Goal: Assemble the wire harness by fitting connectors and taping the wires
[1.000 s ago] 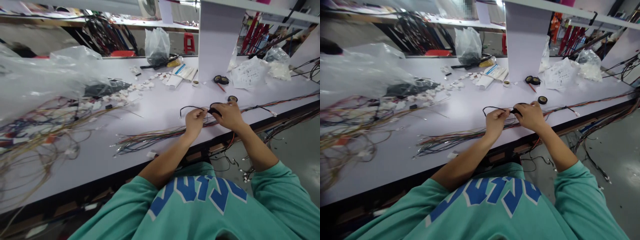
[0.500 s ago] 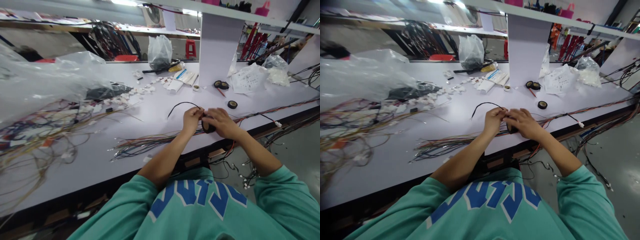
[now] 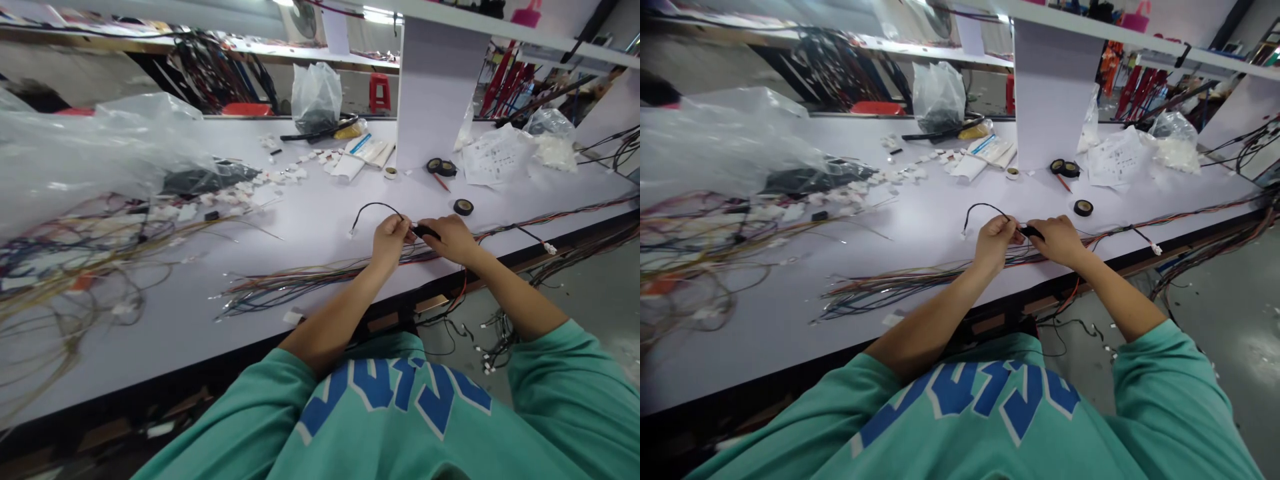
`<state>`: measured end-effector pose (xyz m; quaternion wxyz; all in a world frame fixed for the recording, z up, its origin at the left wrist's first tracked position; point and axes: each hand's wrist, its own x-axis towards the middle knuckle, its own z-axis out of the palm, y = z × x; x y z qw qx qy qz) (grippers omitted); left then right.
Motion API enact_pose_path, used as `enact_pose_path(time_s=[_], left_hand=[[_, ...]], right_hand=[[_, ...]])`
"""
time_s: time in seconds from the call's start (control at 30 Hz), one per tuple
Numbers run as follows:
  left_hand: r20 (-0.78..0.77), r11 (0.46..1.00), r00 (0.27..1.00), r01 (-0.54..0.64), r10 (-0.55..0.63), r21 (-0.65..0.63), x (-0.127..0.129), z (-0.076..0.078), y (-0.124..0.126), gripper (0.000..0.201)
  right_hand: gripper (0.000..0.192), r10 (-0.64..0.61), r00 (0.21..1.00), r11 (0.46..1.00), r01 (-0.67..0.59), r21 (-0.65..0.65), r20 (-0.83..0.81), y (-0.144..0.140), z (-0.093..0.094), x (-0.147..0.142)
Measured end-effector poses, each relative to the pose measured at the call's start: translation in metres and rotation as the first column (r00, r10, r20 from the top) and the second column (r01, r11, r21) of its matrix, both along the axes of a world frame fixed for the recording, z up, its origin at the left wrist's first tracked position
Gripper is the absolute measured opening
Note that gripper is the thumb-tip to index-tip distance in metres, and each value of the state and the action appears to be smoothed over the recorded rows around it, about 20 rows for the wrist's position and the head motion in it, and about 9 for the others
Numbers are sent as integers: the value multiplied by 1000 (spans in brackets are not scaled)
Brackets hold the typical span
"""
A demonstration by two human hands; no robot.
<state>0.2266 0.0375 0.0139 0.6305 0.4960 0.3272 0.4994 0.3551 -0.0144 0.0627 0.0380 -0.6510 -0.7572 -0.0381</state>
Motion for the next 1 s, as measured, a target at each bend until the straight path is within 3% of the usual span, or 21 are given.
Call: enact_pose_path(time_s=[0.13, 0.27, 0.47, 0.57, 0.73, 0.9, 0.97, 1.0], left_hand=[[-45, 999, 999, 28, -29, -24, 0, -6, 1, 25], [-248, 995, 966, 87, -73, 46, 1, -8, 2, 24], [-529, 942, 840, 68, 124, 328, 7, -7, -1, 20], [-582, 914, 786, 56, 208, 402, 11, -6, -2, 19], [-508, 967, 849, -15, 147, 255, 15, -3, 5, 23], [-456, 990, 880, -144, 130, 4, 12, -5, 24, 26], [-494, 993, 863, -114, 108, 17, 9, -8, 30, 23], [-512, 996, 854, -83, 94, 43, 8, -9, 32, 21]], right_hand=[[39, -7, 996, 1000, 4, -25, -88, 4, 3, -2], [40, -21, 996, 999, 16, -50, -92, 1, 1, -2], [49, -134, 985, 990, 139, -35, 110, 3, 0, -9], [40, -166, 963, 978, 188, -88, 212, 10, 2, -12], [38, -136, 949, 991, 136, 20, 283, 11, 2, -22], [33, 142, 952, 979, -176, 106, 272, -10, -1, -37], [33, 174, 959, 968, -208, 141, 223, -11, -2, -34], [34, 126, 972, 972, -160, 170, 198, -7, -2, -28]])
